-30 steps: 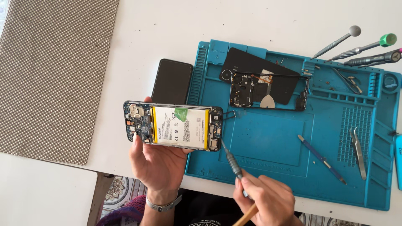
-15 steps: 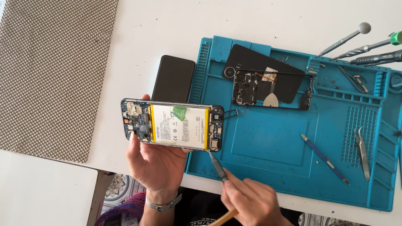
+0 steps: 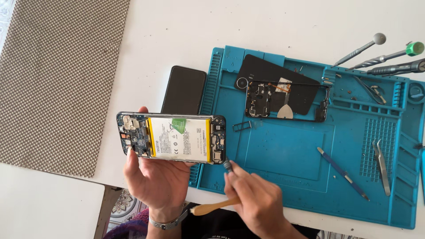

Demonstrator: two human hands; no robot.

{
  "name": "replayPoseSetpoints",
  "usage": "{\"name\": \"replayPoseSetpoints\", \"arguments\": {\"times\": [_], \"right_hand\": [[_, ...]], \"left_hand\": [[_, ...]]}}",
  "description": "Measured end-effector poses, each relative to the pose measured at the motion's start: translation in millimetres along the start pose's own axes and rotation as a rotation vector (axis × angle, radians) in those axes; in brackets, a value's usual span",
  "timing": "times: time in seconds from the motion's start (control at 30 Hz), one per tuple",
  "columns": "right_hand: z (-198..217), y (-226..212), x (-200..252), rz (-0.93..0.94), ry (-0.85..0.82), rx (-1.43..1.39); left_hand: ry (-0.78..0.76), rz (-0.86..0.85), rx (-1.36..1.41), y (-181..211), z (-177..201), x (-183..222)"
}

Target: The person disassembles a smartphone on a blue work mat, removing the battery and internal components using a screwdriver, tweezers, and a plastic pry tool. They clean the interior with a brush and handle the back cover and screen assembly.

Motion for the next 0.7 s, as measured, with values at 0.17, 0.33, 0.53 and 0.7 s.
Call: {"name": "replayPoseSetpoints", "arguments": {"times": [0.17,0.33,0.53,0.7], "right_hand": [[-7.7,-7.6,2.9,-0.063,-0.021,0.003],[-14.7,-8.8,-0.1,-0.122,-0.116,-0.005],[-20.4,-8.6,-2.4,-0.120,-0.101,-0.013],[-20.3,-10.3,-2.0,-0.169,-0.079,-0.077]], "left_hand": [[-0.058,0.020,-0.034,-3.6,-1.3,-2.2],[-0.066,0.024,-0.043,-6.7,-1.6,-2.0],[-0.110,0.037,0.012,5.2,-1.3,-1.7],[-0.164,-0.008,-0.025,18.9,-2.9,-0.9]]}}
Point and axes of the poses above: each hand's wrist, its own x-axis away from the middle knuckle, its own z-axis out of the back of the hand, y = z × x, the point moved 4 cm from there along -x, towards the middle knuckle, and after that the axes turned 3 degrees about z, right-handed, at the moved point
